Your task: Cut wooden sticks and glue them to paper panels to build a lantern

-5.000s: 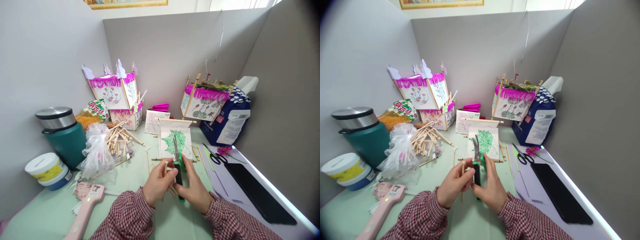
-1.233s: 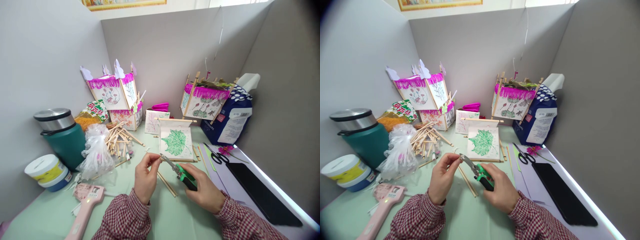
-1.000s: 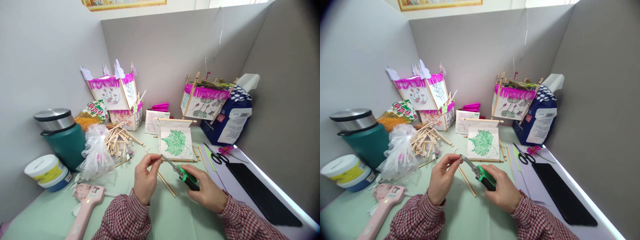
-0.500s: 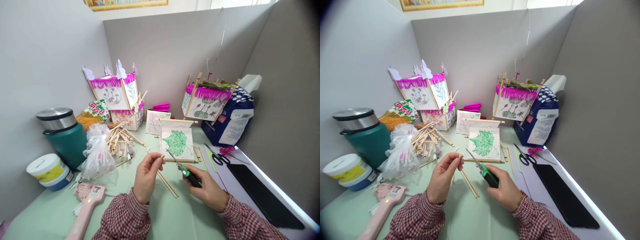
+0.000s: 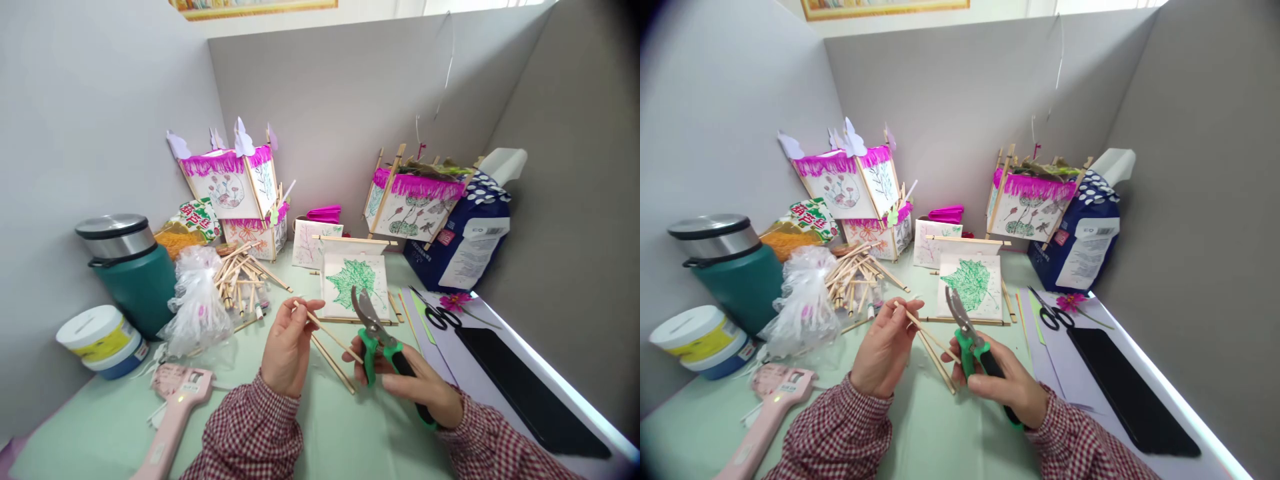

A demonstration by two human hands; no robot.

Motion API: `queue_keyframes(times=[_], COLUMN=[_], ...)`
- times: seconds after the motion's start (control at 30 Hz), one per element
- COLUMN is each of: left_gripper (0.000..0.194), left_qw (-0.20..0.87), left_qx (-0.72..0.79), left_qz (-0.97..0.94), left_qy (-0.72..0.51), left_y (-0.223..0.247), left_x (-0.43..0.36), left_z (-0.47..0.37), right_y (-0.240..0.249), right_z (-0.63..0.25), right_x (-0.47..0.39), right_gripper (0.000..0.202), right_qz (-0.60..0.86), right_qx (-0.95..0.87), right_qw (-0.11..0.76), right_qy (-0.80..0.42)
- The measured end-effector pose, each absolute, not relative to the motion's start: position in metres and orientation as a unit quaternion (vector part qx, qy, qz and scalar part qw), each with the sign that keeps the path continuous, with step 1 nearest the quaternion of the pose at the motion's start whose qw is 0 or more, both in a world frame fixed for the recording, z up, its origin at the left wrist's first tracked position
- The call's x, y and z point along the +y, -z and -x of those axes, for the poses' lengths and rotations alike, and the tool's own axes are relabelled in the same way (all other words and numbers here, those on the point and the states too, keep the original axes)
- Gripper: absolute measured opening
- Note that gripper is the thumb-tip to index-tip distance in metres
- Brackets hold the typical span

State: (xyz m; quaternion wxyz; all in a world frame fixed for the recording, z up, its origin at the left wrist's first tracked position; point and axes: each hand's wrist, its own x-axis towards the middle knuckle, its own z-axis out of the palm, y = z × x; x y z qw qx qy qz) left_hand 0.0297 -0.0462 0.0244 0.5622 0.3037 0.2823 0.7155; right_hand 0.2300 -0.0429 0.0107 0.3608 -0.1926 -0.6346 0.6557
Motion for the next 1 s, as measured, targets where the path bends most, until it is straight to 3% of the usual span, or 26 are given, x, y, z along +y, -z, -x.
queue_keyframes(times=[0.3,0.47,0.7,0.87,1.0], left_gripper=[0.024,0.024,0.019,0.017,0.019], left_qw=[0.546,0.591,0.655,0.710,0.681], left_qx=[0.386,0.452,0.397,0.350,0.354], left_qz=[-0.330,-0.430,-0.550,-0.466,-0.425], left_qy=[-0.667,-0.512,-0.332,-0.396,-0.481], left_y=[-0.025,-0.021,-0.019,-0.024,-0.027], left_x=[-0.047,-0.051,-0.059,-0.056,-0.055], left_z=[-0.029,-0.041,-0.044,-0.040,-0.040], right_y=[-0.008,-0.012,-0.007,-0.003,0.004], right_z=[-0.240,-0.246,-0.237,-0.240,-0.239], right_x=[-0.027,-0.024,-0.027,-0.022,-0.022], right_gripper=[0.037,0.035,0.042,0.039,0.046], right_qz=[0.187,0.250,0.307,0.315,0.420], right_qx=[-0.489,-0.462,-0.551,-0.536,-0.671], right_qw=[0.454,0.510,0.497,0.564,0.496], right_qy=[-0.721,-0.681,-0.596,-0.544,-0.355])
